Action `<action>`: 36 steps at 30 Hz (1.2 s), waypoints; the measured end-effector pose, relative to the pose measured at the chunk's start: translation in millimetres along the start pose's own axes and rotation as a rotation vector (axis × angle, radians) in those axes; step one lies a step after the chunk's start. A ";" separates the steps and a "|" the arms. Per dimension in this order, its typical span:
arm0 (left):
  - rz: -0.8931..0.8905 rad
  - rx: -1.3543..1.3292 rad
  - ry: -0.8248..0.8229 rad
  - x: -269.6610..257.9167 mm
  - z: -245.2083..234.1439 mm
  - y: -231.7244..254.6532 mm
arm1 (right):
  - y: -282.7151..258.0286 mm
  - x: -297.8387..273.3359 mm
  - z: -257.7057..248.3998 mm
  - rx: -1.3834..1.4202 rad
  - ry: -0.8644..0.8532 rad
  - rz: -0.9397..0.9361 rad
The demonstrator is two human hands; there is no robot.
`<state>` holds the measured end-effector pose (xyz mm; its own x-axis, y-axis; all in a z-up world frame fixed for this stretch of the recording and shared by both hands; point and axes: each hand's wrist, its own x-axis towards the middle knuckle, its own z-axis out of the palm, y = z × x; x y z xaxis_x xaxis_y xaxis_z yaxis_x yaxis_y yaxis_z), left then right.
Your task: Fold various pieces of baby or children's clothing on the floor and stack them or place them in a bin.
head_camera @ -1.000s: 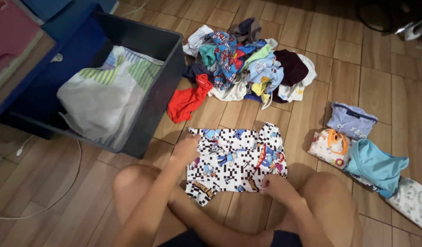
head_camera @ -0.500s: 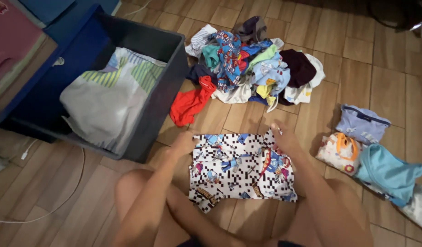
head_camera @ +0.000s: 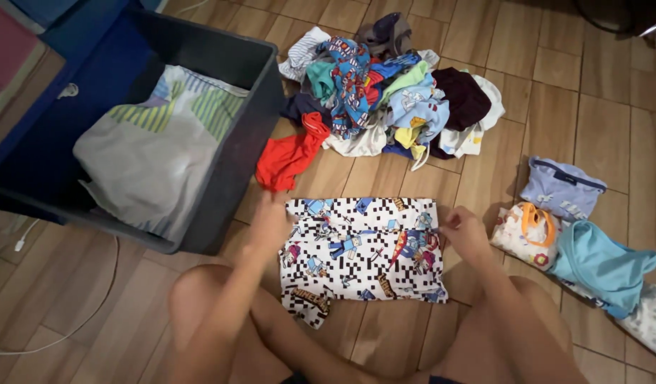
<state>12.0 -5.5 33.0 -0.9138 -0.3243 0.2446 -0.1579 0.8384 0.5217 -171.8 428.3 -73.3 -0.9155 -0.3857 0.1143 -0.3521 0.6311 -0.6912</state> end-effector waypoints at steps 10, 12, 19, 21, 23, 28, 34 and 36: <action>0.090 0.389 -0.496 -170.0 96.6 23.5 | -54.3 -82.8 -20.2 -0.288 -0.566 0.191; 0.099 0.500 -0.461 -168.7 99.4 27.7 | -19.5 -99.1 3.6 -0.135 -0.413 0.062; -0.003 0.361 -0.919 -83.9 64.1 18.6 | -48.4 -56.3 -24.5 0.204 -0.653 0.432; 0.044 0.228 -0.914 -52.5 77.7 -11.2 | -67.0 -41.7 -36.3 0.811 -0.638 0.647; 0.049 0.224 -0.810 -13.3 19.4 30.9 | -32.0 -21.2 -23.2 0.902 -0.520 0.601; -0.032 0.255 -0.546 20.6 15.9 0.2 | -28.0 1.2 -14.9 0.747 -0.194 0.804; -0.291 0.254 -0.656 -19.4 34.8 -58.0 | -4.8 -26.6 3.2 0.251 -0.343 0.629; -0.294 0.045 -0.667 -34.6 41.1 -74.0 | -14.2 -34.4 6.4 0.234 -0.265 0.621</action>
<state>39.9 -38.4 -47.6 -0.8628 -0.2147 -0.4577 -0.4336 0.7797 0.4517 -134.1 428.3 -72.0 -0.8449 -0.1714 -0.5066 0.2971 0.6373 -0.7110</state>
